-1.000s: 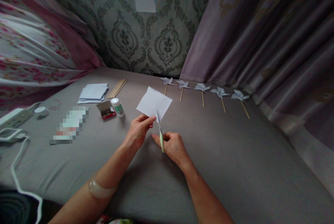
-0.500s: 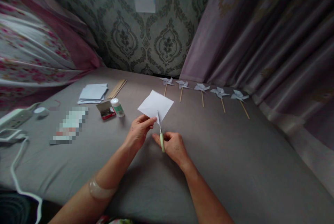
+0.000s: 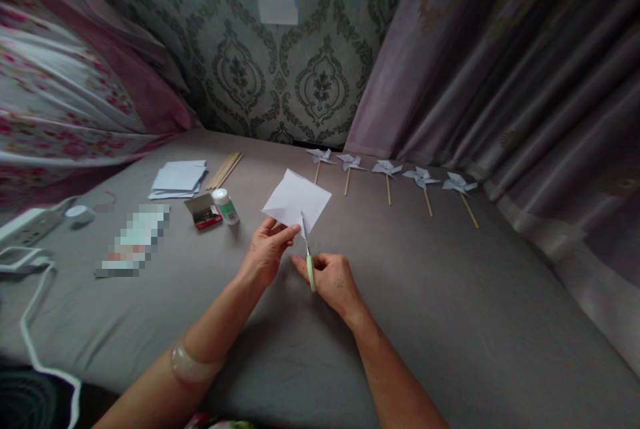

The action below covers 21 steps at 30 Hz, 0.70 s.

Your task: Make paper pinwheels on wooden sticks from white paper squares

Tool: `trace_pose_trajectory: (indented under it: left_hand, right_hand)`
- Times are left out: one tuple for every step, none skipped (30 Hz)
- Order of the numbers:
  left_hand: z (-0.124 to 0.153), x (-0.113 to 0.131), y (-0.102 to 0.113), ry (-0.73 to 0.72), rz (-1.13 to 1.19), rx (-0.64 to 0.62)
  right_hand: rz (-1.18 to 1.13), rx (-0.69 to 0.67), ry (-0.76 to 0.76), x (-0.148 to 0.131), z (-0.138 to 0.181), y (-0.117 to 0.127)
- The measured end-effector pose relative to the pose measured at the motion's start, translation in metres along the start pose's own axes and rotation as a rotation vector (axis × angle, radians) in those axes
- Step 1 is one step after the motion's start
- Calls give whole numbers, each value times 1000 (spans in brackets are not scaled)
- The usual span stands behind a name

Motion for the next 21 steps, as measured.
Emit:
trace_pose_trajectory:
  left_hand:
    - [0, 1, 0, 2, 1, 5]
    - [1, 1, 0, 4, 1, 11]
    - [1, 2, 0, 6, 0, 17]
    - [1, 3, 0, 8, -2, 22]
    - [1, 3, -1, 9, -4, 24]
    - [1, 3, -1, 9, -5, 23]
    - [1, 3, -1, 9, -5, 22]
    - [1, 3, -1, 6, -3, 18]
    - [1, 2, 0, 4, -1, 14]
    - [1, 2, 0, 1, 0, 9]
    - [1, 2, 0, -1, 0, 7]
    - [1, 1, 0, -2, -1, 5]
    - [1, 1, 0, -1, -3, 4]
    - [1, 1, 0, -1, -5, 5]
    - [0, 1, 0, -3, -6, 6]
    - [0, 1, 0, -4, -6, 7]
    - [0, 1, 0, -6, -7, 6]
    - [0, 1, 0, -8, -8, 5]
    - [0, 1, 0, -10, -10, 4]
    - [0, 1, 0, -11, -12, 3]
    - [0, 0, 0, -10, -16, 2]
  right_hand:
    - [3, 0, -2, 0, 0, 0]
    - [7, 1, -3, 0, 0, 0]
    - [11, 2, -4, 0, 0, 1]
    - [12, 4, -3, 0, 0, 1]
    - [11, 5, -2, 0, 0, 1]
    - [8, 6, 0, 0, 0, 1]
    - [5, 5, 1, 0, 0, 1]
    - [2, 3, 2, -1, 0, 1]
    - [-1, 2, 2, -1, 0, 1]
    - [-3, 2, 0, -1, 0, 1]
    - [-5, 3, -2, -1, 1, 0]
    - [-5, 5, -4, -1, 1, 0]
    - [-3, 8, -6, -1, 1, 0]
    - [2, 13, -8, -2, 1, 0]
    - [10, 16, -8, -2, 1, 0]
    - [17, 19, -6, -2, 1, 1]
    - [24, 20, -4, -2, 1, 1]
    - [28, 20, -1, -3, 1, 1]
    - [31, 20, 2, -3, 1, 1]
    - [32, 20, 5, -3, 1, 1]
    - [32, 20, 6, -3, 1, 1]
Point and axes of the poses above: each hand's wrist, its own z-axis away from the middle knuckle, its own y-axis out of the back of the hand, x = y × z, the point moved 7 cm from there along -z, towards the middle knuckle, and after that the axes turned 7 degrees about -y, right-handed, at the moved point
